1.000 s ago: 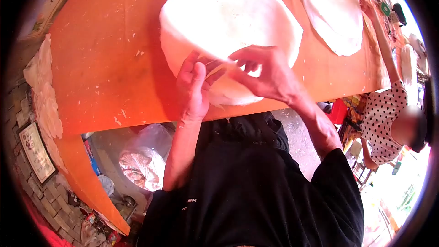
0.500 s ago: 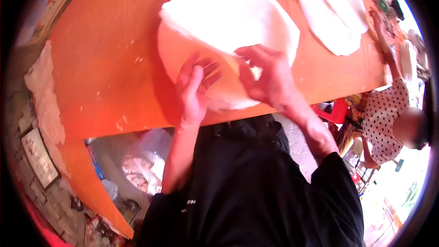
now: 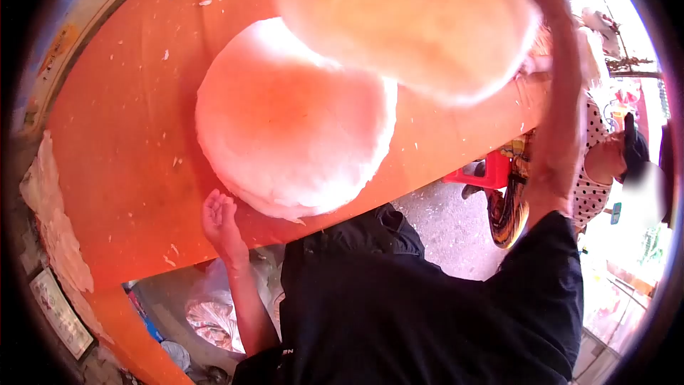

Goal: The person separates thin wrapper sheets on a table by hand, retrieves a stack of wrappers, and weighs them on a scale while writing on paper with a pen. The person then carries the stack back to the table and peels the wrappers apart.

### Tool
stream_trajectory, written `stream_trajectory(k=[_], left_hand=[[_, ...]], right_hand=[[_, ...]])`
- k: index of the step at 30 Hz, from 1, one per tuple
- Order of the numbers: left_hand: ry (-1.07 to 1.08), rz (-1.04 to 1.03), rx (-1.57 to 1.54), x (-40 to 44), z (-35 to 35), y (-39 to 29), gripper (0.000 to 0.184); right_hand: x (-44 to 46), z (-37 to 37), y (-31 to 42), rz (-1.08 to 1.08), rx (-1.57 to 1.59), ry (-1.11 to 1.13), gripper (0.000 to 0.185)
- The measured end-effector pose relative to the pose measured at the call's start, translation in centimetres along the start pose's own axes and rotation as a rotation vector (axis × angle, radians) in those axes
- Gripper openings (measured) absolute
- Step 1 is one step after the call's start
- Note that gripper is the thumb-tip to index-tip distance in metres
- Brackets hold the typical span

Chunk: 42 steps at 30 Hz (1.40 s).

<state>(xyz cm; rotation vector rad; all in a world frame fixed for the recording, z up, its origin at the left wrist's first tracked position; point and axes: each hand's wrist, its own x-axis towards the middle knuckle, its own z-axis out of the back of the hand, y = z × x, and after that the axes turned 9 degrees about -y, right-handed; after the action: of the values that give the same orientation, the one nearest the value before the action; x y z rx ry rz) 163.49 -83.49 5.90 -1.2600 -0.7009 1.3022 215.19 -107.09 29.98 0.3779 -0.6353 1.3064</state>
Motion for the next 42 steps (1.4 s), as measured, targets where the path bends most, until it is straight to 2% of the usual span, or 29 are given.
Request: stream_trajectory(k=[1, 2, 3, 4, 5, 7, 8, 9, 10, 11, 12, 13, 14, 16, 17, 18, 19, 21, 23, 24, 25, 27, 29, 31, 35, 37, 39, 42], left_hand=[[-0.012, 0.002, 0.007, 0.3, -0.1, 0.1, 0.040], [0.034, 0.232, -0.133, 0.8, -0.4, 0.1, 0.039], [0.054, 0.464, -0.261, 0.7, 0.2, 0.0, 0.038], [0.127, 0.423, -0.269, 0.8, 0.0, 0.1, 0.036], [0.105, 0.423, -0.264, 0.7, -0.1, -0.2, 0.036], [0.165, 0.466, -0.348, 0.2, 0.1, -1.3, 0.034], [0.112, 0.439, -0.335, -0.3, 0.0, -2.2, 0.033], [0.082, 0.443, -0.323, -0.6, -0.1, -2.5, 0.033], [0.098, 0.504, -0.438, -0.7, -0.2, -2.7, 0.033], [0.114, 0.564, -0.554, -0.6, -0.1, -2.8, 0.033], [0.257, 0.558, -0.636, -0.3, 0.3, -2.2, 0.034], [0.241, 0.552, -0.627, -0.4, -0.1, -3.0, 0.034], [0.254, 0.533, -0.700, -0.9, -1.1, -4.2, 0.035], [0.262, 0.522, -0.813, -1.5, -2.2, -5.1, 0.042], [0.254, 0.520, -0.807, -1.5, -2.7, -5.3, 0.042], [0.296, 0.487, -0.811, -1.6, -3.3, -5.7, 0.045], [0.342, 0.454, -0.817, -1.8, -3.8, -6.0, 0.047], [0.360, 0.428, -0.759, -1.8, -4.6, -6.7, 0.053], [0.447, 0.269, -0.678, -1.7, -4.5, -6.4, 0.058], [0.442, 0.324, -0.669, -1.4, -4.2, -6.1, 0.063], [0.443, 0.328, -0.676, -1.3, -4.0, -5.9, 0.063], [0.468, 0.307, -0.717, -1.0, -4.1, -5.8, 0.066], [0.522, 0.385, -0.801, -1.3, -3.9, -5.6, 0.070], [0.554, 0.282, -0.777, -1.4, -4.2, -5.7, 0.073], [0.556, 0.344, -0.789, -0.8, -4.3, -4.5, 0.077], [0.596, 0.382, -0.757, -0.3, -4.3, -4.3, 0.079], [0.589, 0.371, -0.760, -0.3, -4.1, -4.9, 0.075], [0.547, 0.302, -0.639, 1.2, -3.7, -3.7, 0.067]], right_hand=[[1.3, 2.0, 2.0, -0.161, -0.128, -0.032, 0.005], [3.1, 4.3, 4.0, -0.323, -0.251, -0.061, 0.004], [3.4, 6.0, 1.3, 0.057, -0.619, -0.102, 0.005], [2.9, 5.0, 2.6, -0.023, -0.632, -0.139, 0.004], [2.5, 3.9, 3.9, -0.102, -0.643, -0.176, 0.004], [-2.9, 0.9, -0.9, -0.131, -0.522, -0.029, 0.009], [-4.5, -1.1, -1.1, -0.142, -0.455, 0.047, 0.013], [-6.6, -2.9, -0.2, -0.291, -0.387, 0.230, 0.016], [-7.4, -4.5, 2.5, -0.443, -0.340, 0.409, 0.021], [-11.8, -8.2, 1.8, -0.278, -0.150, 0.375, 0.024], [-12.6, -9.3, 5.9, -0.317, -0.107, 0.369, 0.024], [-11.5, -10.0, 10.2, -0.435, 0.243, 0.422, 0.028], [-9.1, -9.4, 15.5, -0.717, 0.425, 0.557, 0.030], [-10.7, -11.8, 22.4, -0.780, 0.830, 0.488, 0.042], [-8.6, -11.7, 25.6, -0.793, 0.988, 0.617, 0.052], [-7.5, -11.2, 28.2, -0.734, 1.037, 0.638, 0.058], [-6.8, -11.1, 30.2, -0.543, 0.992, 0.545, 0.054], [-6.6, -11.6, 32.0, -0.516, 1.040, 0.477, 0.046], [-7.7, -12.5, 32.4, -0.705, 1.039, 0.494, 0.040], [-8.2, -12.5, 32.5, -0.653, 0.979, 0.351, 0.035], [-8.4, -12.5, 32.7, -0.642, 0.928, 0.370, 0.038], [-7.4, -12.1, 34.2, -0.498, 0.949, 0.221, 0.043], [-5.8, -10.7, 36.8, -0.501, 0.858, 0.252, 0.050], [-5.8, -11.3, 37.7, -0.491, 0.733, 0.232, 0.044], [-5.5, -10.3, 37.0, -0.578, 0.867, 0.173, 0.034], [-5.2, -10.2, 36.8, -0.661, 0.759, 0.131, 0.025], [-5.2, -10.5, 37.1, -0.643, 0.725, 0.106, 0.021], [-5.8, -12.0, 37.7, -0.399, 0.357, 0.006, 0.016]])
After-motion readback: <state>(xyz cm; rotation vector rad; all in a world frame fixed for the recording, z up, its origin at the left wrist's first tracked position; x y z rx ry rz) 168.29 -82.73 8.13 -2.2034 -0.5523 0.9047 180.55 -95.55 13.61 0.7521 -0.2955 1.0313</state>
